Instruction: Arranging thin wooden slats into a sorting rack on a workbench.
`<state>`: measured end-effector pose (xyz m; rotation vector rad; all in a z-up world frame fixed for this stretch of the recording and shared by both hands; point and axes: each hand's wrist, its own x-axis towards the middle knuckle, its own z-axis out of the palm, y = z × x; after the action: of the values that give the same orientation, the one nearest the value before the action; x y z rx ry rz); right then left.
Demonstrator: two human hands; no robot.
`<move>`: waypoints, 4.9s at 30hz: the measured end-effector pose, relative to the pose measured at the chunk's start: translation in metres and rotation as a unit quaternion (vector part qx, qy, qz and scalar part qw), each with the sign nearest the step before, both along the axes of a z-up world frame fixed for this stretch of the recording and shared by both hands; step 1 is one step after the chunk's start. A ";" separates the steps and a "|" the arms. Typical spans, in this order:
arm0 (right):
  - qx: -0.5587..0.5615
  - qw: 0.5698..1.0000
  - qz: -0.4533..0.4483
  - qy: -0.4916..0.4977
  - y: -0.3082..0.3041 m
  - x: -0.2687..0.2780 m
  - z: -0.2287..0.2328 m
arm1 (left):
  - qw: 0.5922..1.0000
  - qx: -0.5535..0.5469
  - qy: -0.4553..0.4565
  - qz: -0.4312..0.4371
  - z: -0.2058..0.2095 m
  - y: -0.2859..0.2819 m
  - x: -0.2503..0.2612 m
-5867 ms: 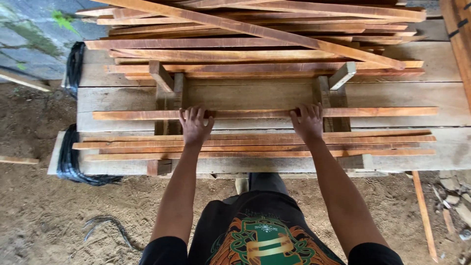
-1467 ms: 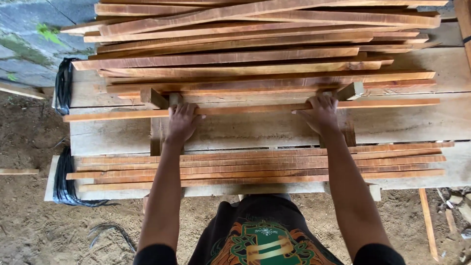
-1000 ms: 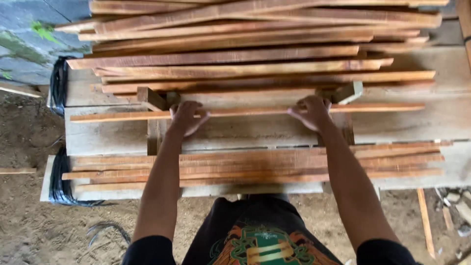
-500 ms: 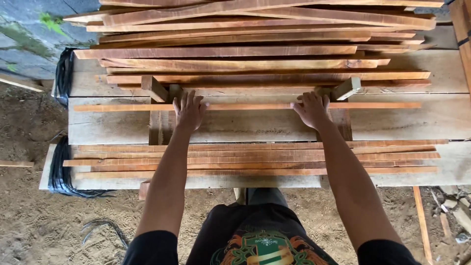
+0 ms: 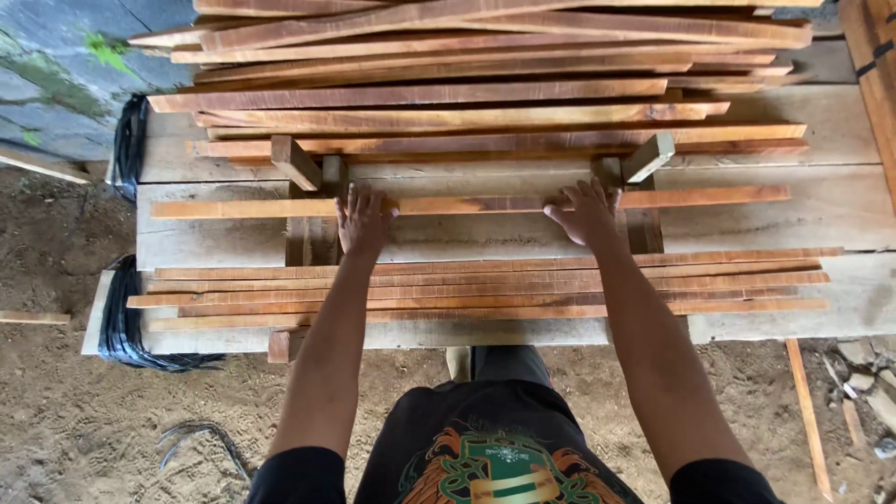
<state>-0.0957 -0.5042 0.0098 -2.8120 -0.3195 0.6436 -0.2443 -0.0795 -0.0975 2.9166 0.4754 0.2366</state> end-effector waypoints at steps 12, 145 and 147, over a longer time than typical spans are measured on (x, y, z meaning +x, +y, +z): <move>0.007 0.954 0.067 -0.293 -0.023 -0.054 -0.043 | 0.990 0.009 -0.135 0.027 0.051 -0.042 -0.057; 0.167 0.854 0.330 -0.365 -0.024 -0.078 -0.012 | 0.992 -0.003 -0.122 0.036 0.027 -0.056 -0.065; 0.161 0.849 0.337 -0.373 -0.023 -0.079 -0.010 | 0.991 0.000 -0.131 0.033 0.034 -0.057 -0.064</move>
<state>-0.1749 -0.5267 0.0003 -2.4351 -1.4341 -0.4317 -0.3085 -0.1369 -0.0639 2.8144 0.5279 0.6190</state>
